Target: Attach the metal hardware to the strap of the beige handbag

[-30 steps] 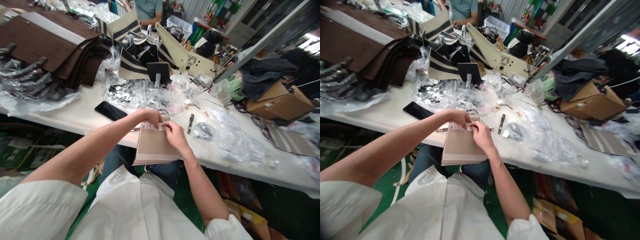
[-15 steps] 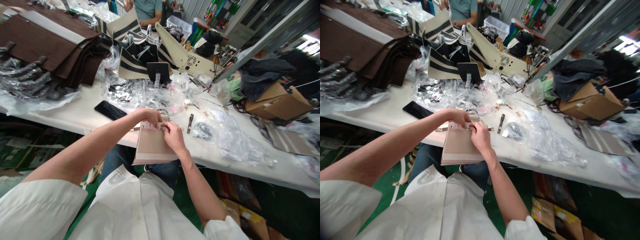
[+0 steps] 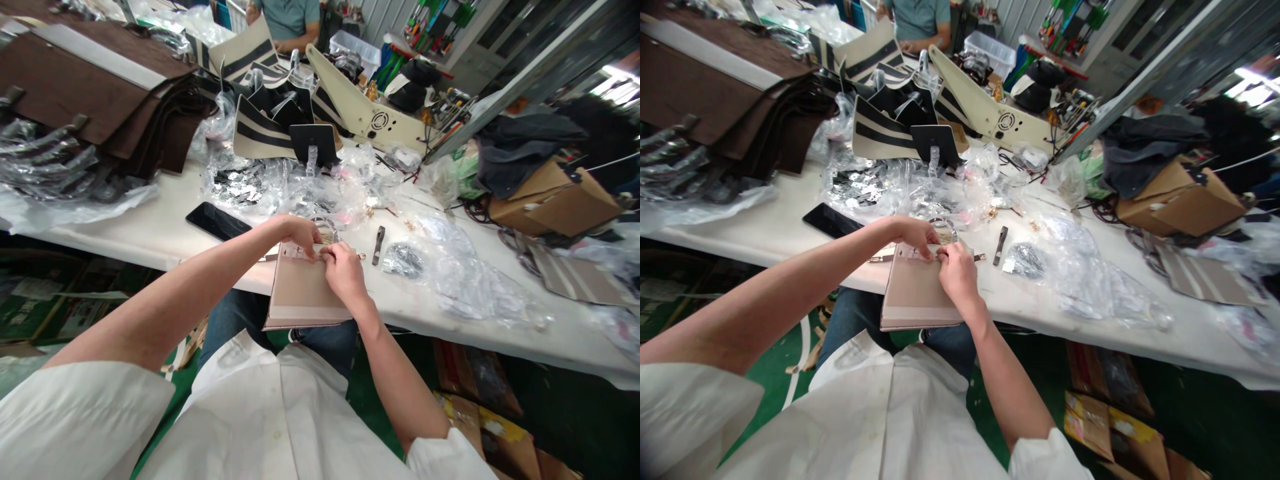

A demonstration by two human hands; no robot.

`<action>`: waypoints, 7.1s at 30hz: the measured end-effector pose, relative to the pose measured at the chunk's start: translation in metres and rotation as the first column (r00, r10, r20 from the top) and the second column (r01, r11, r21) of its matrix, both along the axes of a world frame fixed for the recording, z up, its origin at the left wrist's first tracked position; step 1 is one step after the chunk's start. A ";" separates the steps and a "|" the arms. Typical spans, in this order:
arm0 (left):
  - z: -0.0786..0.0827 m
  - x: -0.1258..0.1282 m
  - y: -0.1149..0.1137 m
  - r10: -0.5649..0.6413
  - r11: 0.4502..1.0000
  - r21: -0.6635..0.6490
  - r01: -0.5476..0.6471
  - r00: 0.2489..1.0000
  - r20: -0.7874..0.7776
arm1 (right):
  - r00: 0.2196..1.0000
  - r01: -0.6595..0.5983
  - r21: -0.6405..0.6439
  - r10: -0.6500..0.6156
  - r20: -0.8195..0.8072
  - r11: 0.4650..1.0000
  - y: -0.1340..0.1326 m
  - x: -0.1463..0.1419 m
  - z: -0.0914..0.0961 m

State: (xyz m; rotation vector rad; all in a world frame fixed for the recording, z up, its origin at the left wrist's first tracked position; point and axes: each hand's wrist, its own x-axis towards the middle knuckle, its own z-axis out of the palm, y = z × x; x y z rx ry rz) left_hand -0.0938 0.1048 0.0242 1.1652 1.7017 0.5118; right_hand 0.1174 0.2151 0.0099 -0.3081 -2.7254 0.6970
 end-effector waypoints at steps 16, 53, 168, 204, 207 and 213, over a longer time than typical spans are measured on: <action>0.003 0.013 0.001 0.072 0.997 -0.007 -0.073 0.992 -0.107 | 0.988 -0.100 0.119 0.085 0.126 0.988 -0.006 0.014 0.009; 0.012 0.015 0.008 0.034 0.996 -0.079 -0.049 0.982 -0.185 | 1.000 0.005 -0.438 0.005 0.021 0.899 0.034 -0.006 0.003; 0.001 0.009 0.007 0.047 0.995 -0.081 -0.054 0.995 -0.084 | 0.999 0.045 -0.220 -0.048 -0.006 0.974 0.009 0.012 0.006; 0.001 0.013 -0.013 0.014 0.998 0.057 -0.017 0.998 0.056 | 0.994 -0.067 -0.180 0.050 -0.100 0.981 0.001 0.033 -0.002; 0.002 0.013 -0.010 0.021 0.999 0.040 -0.021 1.000 -0.003 | 0.991 -0.070 -0.178 0.048 -0.129 0.982 -0.001 0.036 -0.004; 0.007 0.020 0.000 0.115 0.991 -0.065 -0.119 0.991 -0.070 | 0.988 -0.064 -0.192 0.035 -0.151 0.979 -0.003 0.037 -0.015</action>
